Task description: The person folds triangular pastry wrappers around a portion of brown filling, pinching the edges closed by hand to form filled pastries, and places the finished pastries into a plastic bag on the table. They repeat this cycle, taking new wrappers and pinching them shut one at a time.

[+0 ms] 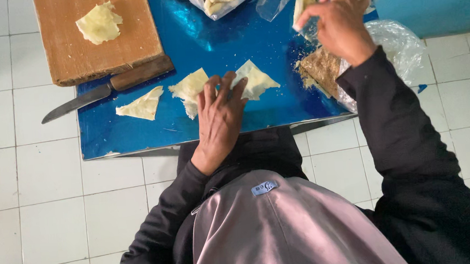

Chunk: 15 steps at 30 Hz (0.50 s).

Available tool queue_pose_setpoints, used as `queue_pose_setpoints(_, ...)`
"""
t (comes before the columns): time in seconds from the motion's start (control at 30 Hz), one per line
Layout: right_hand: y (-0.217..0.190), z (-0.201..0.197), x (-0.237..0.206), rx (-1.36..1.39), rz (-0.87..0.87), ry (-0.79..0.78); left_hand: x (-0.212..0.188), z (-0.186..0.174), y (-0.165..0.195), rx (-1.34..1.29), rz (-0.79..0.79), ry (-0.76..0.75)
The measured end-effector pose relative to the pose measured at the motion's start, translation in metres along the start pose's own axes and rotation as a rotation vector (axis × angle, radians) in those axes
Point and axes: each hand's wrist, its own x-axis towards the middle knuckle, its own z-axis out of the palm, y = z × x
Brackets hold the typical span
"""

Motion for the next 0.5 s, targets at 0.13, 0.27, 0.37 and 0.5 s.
queue_pose_setpoints(0.13,-0.069,-0.015,-0.029,0.331,-0.119,-0.078,-0.008,-0.001,0.005,0.068,0.072,-0.105)
queue_pose_setpoints(0.27,-0.111,-0.023,-0.041,0.165,-0.153,-0.123,-0.012,-0.002,0.005,0.109,0.081,-0.136)
queue_pose_setpoints(0.37,-0.118,-0.028,-0.039,-0.282,-0.271,-0.037,-0.012,-0.001,0.005,0.141,0.086,-0.109)
queue_pose_setpoints(0.5,-0.109,-0.029,-0.038,-0.282,-0.247,-0.015,-0.013,-0.001,0.006,0.151,0.081,-0.108)
